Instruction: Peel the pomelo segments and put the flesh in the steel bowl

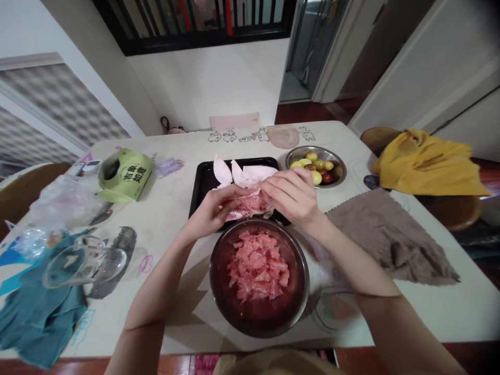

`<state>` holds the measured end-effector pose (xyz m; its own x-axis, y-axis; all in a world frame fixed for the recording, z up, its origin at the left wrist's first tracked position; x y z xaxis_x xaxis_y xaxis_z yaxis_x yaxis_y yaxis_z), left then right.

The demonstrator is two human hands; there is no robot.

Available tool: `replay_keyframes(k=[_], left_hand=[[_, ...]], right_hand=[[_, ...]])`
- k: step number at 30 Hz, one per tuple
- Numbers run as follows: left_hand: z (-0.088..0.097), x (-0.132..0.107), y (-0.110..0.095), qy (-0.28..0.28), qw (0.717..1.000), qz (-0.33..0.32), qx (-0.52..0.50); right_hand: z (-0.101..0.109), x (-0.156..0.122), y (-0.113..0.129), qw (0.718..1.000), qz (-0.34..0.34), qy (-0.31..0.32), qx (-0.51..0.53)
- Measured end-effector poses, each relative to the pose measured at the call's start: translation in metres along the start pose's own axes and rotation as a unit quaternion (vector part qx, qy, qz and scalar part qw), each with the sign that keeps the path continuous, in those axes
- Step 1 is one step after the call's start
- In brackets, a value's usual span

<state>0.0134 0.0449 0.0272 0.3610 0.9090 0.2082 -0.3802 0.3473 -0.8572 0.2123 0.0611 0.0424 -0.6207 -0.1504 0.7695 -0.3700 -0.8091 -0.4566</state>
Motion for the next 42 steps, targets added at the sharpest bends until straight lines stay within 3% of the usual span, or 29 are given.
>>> replay_keyframes(k=[7, 13, 17, 23, 27, 31, 36, 39, 42], left_hand=[[0.0, -0.001, -0.003, 0.019, 0.997, -0.015, 0.074], [0.006, 0.001, 0.0, 0.029, 0.998, 0.014, 0.047], [0.0, 0.004, 0.003, 0.022, 0.999, 0.029, -0.005], [-0.016, 0.007, 0.012, -0.077, 0.994, 0.054, -0.06], [-0.016, 0.008, 0.013, -0.091, 0.985, 0.082, -0.12], [-0.014, 0.008, 0.012, -0.087, 0.974, 0.106, -0.182], [-0.015, 0.004, 0.01, -0.09, 0.975, 0.111, -0.168], [-0.012, 0.002, 0.011, -0.102, 0.98, 0.118, -0.12], [-0.008, 0.003, 0.014, -0.134, 0.978, 0.131, -0.087]], right_hand=[[-0.003, -0.003, -0.001, 0.999, 0.013, 0.026, 0.017], [-0.007, -0.003, -0.01, 0.99, -0.093, 0.049, 0.093], [-0.011, -0.002, -0.014, 0.967, -0.175, 0.051, 0.18], [-0.017, -0.003, -0.009, 0.938, -0.251, -0.01, 0.238], [-0.015, -0.005, -0.013, 0.899, -0.334, -0.045, 0.28], [-0.01, -0.002, -0.016, 0.882, -0.35, -0.056, 0.312], [-0.009, -0.006, -0.024, 0.888, -0.344, -0.013, 0.305], [-0.013, -0.016, -0.031, 0.89, -0.322, 0.065, 0.315], [-0.018, -0.03, -0.028, 0.874, -0.307, 0.158, 0.341]])
Point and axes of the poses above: each hand's wrist, its own x-axis towards the middle knuckle, its own z-axis out of the back of the hand, y = z × x, the point moved 4 cm from there along x, towards the middle knuckle, and after that the axes turned 14 degrees about z, right-handed, at the moved point
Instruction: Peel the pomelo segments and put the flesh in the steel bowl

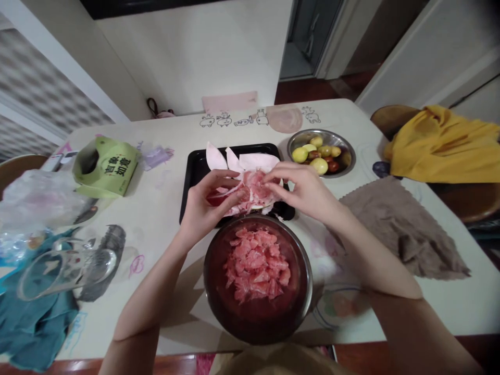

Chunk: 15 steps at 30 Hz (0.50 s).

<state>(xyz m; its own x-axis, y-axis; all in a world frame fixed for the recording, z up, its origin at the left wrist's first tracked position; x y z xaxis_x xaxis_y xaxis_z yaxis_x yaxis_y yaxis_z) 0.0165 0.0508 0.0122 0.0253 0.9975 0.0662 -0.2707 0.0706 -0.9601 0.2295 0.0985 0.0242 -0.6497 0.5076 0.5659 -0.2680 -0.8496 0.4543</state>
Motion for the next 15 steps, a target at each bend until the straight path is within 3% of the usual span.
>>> replay_keyframes(k=[4, 8, 11, 15], left_hand=[[-0.003, 0.005, 0.011, -0.074, 0.997, -0.011, 0.006], [-0.015, 0.006, 0.033, -0.132, 0.991, -0.02, 0.001], [-0.022, 0.008, 0.045, -0.131, 0.991, 0.003, -0.039], [-0.025, 0.008, 0.046, -0.115, 0.989, 0.033, -0.09]], right_hand=[[-0.018, -0.024, -0.002, 0.998, -0.024, 0.056, 0.034], [-0.031, -0.051, -0.001, 0.996, -0.061, -0.016, 0.064], [-0.036, -0.066, -0.004, 0.985, -0.123, -0.068, 0.096], [-0.037, -0.077, -0.002, 0.972, -0.171, -0.104, 0.124]])
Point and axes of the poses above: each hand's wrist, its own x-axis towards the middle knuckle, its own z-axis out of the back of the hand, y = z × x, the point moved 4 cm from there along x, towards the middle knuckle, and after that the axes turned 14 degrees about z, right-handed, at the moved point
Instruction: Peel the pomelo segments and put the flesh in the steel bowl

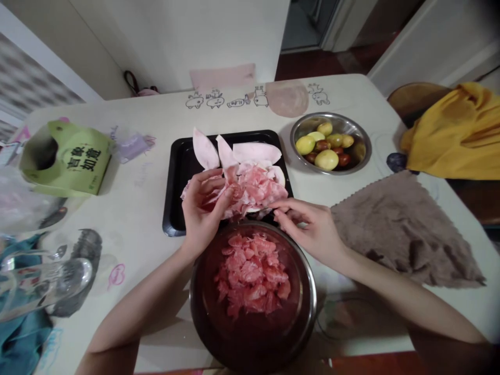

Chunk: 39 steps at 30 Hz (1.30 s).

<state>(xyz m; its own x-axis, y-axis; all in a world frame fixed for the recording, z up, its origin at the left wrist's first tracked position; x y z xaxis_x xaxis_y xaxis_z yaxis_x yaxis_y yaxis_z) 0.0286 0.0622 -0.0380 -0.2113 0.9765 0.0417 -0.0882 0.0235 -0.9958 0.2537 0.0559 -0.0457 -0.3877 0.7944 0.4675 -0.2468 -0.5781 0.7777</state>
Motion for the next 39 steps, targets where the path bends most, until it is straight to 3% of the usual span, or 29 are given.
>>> replay_keyframes(k=[6, 10, 14, 18, 22, 26, 39], left_hand=[[0.003, -0.021, 0.001, 0.012, 0.998, 0.05, -0.031], [0.005, -0.035, 0.003, 0.016, 0.997, 0.069, -0.03], [0.01, -0.035, -0.001, -0.016, 0.999, 0.038, -0.003], [0.013, -0.03, -0.006, -0.03, 0.999, 0.012, 0.007], [0.013, -0.032, -0.009, -0.039, 0.999, -0.01, 0.034], [0.012, -0.035, -0.01, -0.04, 0.997, -0.03, 0.063], [0.015, -0.037, -0.008, -0.037, 0.996, -0.041, 0.071]], right_hand=[[0.011, 0.002, -0.007, 0.996, -0.077, 0.015, 0.041], [0.032, 0.017, -0.017, 0.996, -0.031, 0.006, -0.086], [0.039, 0.022, -0.022, 0.982, 0.013, 0.048, -0.185], [0.03, 0.017, -0.025, 0.941, 0.038, 0.133, -0.31], [0.014, 0.015, -0.032, 0.913, -0.004, 0.197, -0.356], [0.0, 0.019, -0.037, 0.911, -0.035, 0.203, -0.357], [-0.015, 0.02, -0.04, 0.895, -0.01, 0.204, -0.397]])
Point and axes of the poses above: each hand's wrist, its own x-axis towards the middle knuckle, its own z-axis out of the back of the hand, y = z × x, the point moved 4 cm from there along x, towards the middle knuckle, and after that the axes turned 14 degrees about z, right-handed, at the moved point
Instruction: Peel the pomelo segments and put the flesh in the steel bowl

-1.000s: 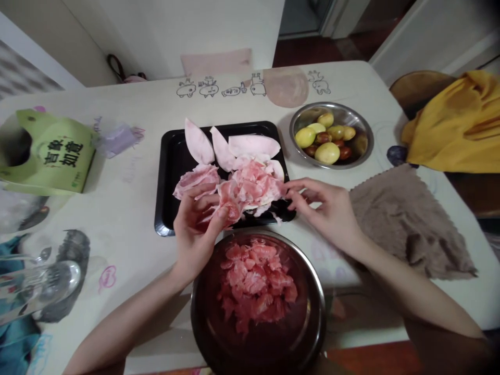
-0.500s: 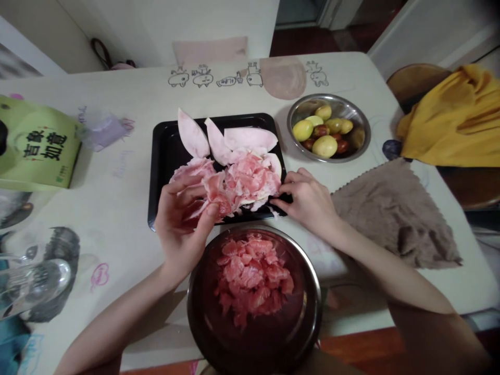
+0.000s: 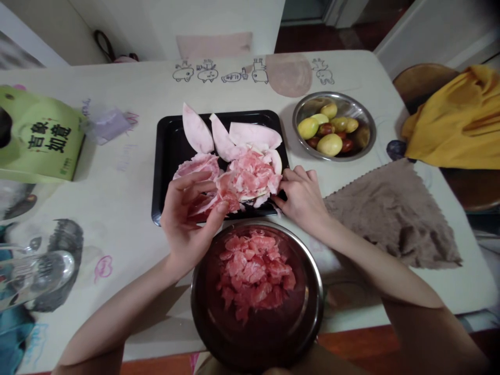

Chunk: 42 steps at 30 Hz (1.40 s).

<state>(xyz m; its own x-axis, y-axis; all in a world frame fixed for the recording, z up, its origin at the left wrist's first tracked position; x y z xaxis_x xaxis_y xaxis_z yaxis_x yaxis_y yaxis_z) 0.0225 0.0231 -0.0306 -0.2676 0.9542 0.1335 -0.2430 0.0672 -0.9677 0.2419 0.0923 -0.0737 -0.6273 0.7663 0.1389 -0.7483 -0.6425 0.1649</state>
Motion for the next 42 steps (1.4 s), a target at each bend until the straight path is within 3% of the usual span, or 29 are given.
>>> replay_keyframes(k=[4, 7, 12, 16, 21, 25, 29, 33, 36, 40, 42], left_hand=[[0.001, 0.003, -0.004, -0.002, 1.0, -0.016, 0.012], [0.003, 0.006, -0.007, -0.012, 1.0, -0.023, -0.002], [0.005, 0.008, -0.013, -0.016, 1.0, -0.015, -0.008], [0.006, 0.009, -0.011, -0.003, 1.0, -0.005, -0.009], [0.006, 0.009, -0.005, 0.029, 1.0, -0.003, 0.01], [0.005, 0.013, -0.006, 0.056, 0.998, -0.002, 0.007], [0.006, 0.022, -0.013, 0.052, 0.998, -0.043, 0.022], [0.005, 0.035, -0.027, 0.086, 0.992, -0.083, 0.037], [0.006, 0.041, -0.037, 0.111, 0.988, -0.104, 0.027], [0.006, 0.039, -0.041, 0.123, 0.985, -0.119, 0.032], [0.006, 0.035, -0.039, 0.113, 0.985, -0.122, 0.043]], right_hand=[[0.012, -0.009, -0.005, 0.999, 0.005, -0.032, 0.016], [0.036, -0.017, -0.007, 0.997, -0.01, -0.05, 0.063], [0.071, -0.03, 0.026, 0.97, 0.064, 0.0, 0.233], [0.068, -0.038, 0.059, 0.928, 0.117, 0.09, 0.342], [0.069, -0.036, 0.068, 0.922, 0.138, 0.091, 0.349], [0.089, -0.027, 0.065, 0.936, 0.144, 0.024, 0.32], [0.109, -0.009, 0.062, 0.956, 0.126, -0.136, 0.227], [0.119, 0.012, 0.062, 0.941, 0.114, -0.273, 0.164], [0.119, 0.02, 0.063, 0.929, 0.142, -0.312, 0.142], [0.112, 0.018, 0.065, 0.923, 0.21, -0.296, 0.126], [0.11, 0.013, 0.066, 0.912, 0.219, -0.323, 0.128]])
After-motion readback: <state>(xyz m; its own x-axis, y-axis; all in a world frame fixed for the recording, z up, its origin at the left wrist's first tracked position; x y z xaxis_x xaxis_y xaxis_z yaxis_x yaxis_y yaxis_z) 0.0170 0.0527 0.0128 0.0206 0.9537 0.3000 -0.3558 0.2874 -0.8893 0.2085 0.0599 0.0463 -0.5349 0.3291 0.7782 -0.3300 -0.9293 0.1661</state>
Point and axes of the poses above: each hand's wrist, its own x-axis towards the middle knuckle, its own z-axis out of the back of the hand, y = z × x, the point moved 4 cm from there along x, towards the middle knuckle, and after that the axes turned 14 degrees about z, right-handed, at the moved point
